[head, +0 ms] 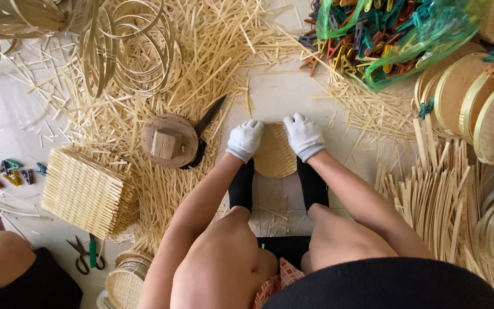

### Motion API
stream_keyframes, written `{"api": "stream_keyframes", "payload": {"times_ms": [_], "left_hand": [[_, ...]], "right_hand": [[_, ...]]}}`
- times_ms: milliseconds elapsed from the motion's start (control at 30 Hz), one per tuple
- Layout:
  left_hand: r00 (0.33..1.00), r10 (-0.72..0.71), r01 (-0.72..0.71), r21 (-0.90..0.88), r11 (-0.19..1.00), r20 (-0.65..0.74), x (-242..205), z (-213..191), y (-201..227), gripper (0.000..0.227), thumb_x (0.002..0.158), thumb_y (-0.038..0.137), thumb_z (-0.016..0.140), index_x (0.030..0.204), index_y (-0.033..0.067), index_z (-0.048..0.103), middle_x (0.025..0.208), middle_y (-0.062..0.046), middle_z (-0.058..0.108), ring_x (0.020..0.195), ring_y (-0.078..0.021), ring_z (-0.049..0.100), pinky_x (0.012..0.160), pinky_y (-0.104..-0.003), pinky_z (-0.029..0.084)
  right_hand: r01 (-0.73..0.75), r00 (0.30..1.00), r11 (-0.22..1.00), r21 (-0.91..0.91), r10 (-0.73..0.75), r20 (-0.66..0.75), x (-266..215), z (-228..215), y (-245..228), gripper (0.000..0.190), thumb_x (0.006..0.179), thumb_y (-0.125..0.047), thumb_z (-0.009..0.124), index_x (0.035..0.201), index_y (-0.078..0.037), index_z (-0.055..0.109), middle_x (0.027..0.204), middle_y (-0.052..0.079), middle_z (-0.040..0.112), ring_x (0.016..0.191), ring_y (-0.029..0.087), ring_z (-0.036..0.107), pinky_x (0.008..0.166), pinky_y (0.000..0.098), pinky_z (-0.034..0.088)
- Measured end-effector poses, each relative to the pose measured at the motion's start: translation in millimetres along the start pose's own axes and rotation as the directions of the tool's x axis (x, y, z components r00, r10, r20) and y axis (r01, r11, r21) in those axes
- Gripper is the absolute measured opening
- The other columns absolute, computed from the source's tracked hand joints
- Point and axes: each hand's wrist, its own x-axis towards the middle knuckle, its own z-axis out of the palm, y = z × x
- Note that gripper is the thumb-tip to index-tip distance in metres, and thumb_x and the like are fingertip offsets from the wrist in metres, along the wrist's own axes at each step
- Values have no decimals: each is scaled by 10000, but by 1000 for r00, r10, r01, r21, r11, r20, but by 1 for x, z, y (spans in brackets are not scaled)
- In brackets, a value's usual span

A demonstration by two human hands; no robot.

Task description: Assembling and weaving bamboo strips into small circular trays using a wooden mold and clips.

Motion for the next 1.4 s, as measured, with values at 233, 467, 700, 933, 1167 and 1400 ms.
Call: {"api": "stream_keyframes", "payload": {"times_ms": [233, 467, 700, 933, 1167, 1400], "left_hand": [[979, 48, -74, 130, 989, 196, 18, -15, 18, 265, 822, 115, 617, 1086, 93, 601, 1019, -122, 666, 901, -313, 700, 698, -429, 586], [956, 24, -81, 185, 979, 292, 26, -12, 23, 222, 915, 130, 569, 1136, 111, 579, 1043, -144, 685, 873, -339, 726, 693, -466, 590], [948, -65, 21, 143, 990, 312, 28, -21, 25, 200, 932, 151, 538, 1124, 148, 595, 1070, -123, 699, 888, -358, 728, 722, -500, 581], [950, -87, 50, 128, 991, 299, 31, -24, 27, 200, 928, 149, 528, 1116, 145, 598, 1075, -123, 697, 896, -361, 726, 722, -499, 582], [940, -93, 61, 107, 992, 330, 27, -33, 29, 213, 932, 152, 537, 1135, 146, 599, 1063, -121, 697, 901, -360, 725, 729, -490, 582], [947, -73, 48, 86, 995, 314, 28, -25, 23, 229, 909, 137, 555, 1130, 147, 612, 1063, -121, 695, 909, -358, 720, 727, -490, 579]], "right_hand": [[-51, 998, 999, -8, 51, -38, -1, 1, -1, 107, 957, -284, 633, 1005, -189, 626, 936, 124, 628, 753, 351, 689, 568, 514, 554], [-65, 996, 997, 43, 68, -65, -6, 5, 5, 82, 913, -223, 652, 993, -226, 635, 950, 100, 634, 718, 359, 673, 568, 531, 528], [-124, 969, 927, 355, 190, -156, 13, -49, 21, 125, 851, -273, 742, 890, -172, 681, 871, 94, 665, 805, 346, 666, 703, 498, 523], [-212, 822, 976, -50, 150, -549, 67, -122, 136, 245, 894, -199, 785, 1127, -204, 711, 1167, 115, 629, 1089, 345, 522, 890, 494, 431], [-44, 747, 609, 792, 546, -379, 71, -138, 153, 179, 957, -67, 682, 1096, -169, 730, 1063, 110, 770, 885, 265, 705, 765, 451, 591], [-15, 861, -692, 722, 359, 361, 53, -65, 132, 149, 975, -96, 708, 1051, 28, 678, 893, 177, 715, 751, 279, 712, 694, 411, 629]]}}
